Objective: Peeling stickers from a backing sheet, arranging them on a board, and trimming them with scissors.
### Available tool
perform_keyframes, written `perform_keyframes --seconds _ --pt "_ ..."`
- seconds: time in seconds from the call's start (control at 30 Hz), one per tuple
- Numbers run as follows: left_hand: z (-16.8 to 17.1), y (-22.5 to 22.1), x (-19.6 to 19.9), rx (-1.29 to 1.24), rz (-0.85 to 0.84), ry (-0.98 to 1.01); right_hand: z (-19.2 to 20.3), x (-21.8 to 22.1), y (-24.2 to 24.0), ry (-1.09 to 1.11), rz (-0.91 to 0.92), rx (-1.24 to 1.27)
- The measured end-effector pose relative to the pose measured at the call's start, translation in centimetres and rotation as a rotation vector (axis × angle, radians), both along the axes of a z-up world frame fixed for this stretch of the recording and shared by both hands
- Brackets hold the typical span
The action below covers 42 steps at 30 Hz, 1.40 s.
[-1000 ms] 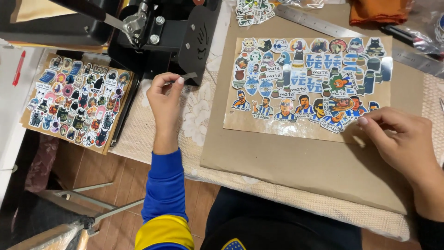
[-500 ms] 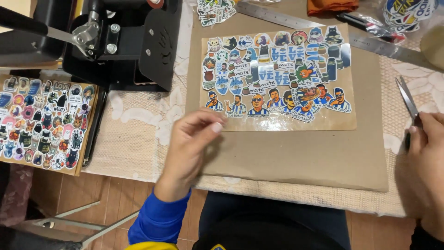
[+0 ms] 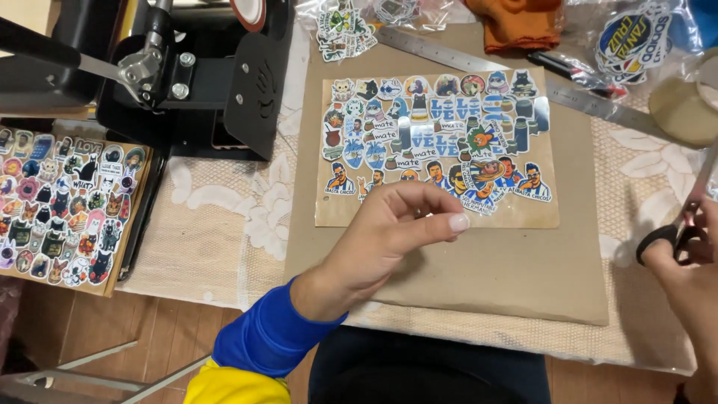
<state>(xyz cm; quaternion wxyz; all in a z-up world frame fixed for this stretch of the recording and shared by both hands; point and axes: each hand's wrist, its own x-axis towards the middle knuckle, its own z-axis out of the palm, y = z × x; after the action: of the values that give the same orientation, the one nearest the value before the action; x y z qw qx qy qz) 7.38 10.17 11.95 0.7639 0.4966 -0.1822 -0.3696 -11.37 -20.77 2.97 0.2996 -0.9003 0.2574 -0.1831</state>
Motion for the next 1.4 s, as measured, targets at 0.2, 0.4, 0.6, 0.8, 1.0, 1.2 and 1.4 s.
perform_keyframes --seconds 0.2,0.4,0.6,0.8,1.0,1.2,1.4 --pt "3.4 -1.5 1.2 -0.146 -0.12 -0.024 2.1 2.8 4.9 -0.359 0.353 0.341" --pt "4.8 -1.6 1.8 -0.216 -0.147 0.02 5.9 6.6 10.9 -0.441 0.634 0.106" --pt "4.0 -2.0 1.9 -0.227 -0.085 0.046 5.7 7.3 11.5 -0.462 0.595 0.076" --pt "3.7 -2.2 2.2 -0.221 -0.1 0.065 5.5 7.3 11.2 -0.442 0.566 0.07" --pt "3.4 -2.6 2.3 -0.196 -0.064 0.041 5.8 7.3 11.5 -0.439 0.564 0.069" --pt "3.2 -2.8 2.4 -0.194 -0.066 0.057 5.7 7.3 11.5 -0.431 0.539 0.063" --pt "3.0 -2.9 2.5 -0.204 -0.067 0.068 5.3 7.2 11.4 -0.42 0.519 0.072"
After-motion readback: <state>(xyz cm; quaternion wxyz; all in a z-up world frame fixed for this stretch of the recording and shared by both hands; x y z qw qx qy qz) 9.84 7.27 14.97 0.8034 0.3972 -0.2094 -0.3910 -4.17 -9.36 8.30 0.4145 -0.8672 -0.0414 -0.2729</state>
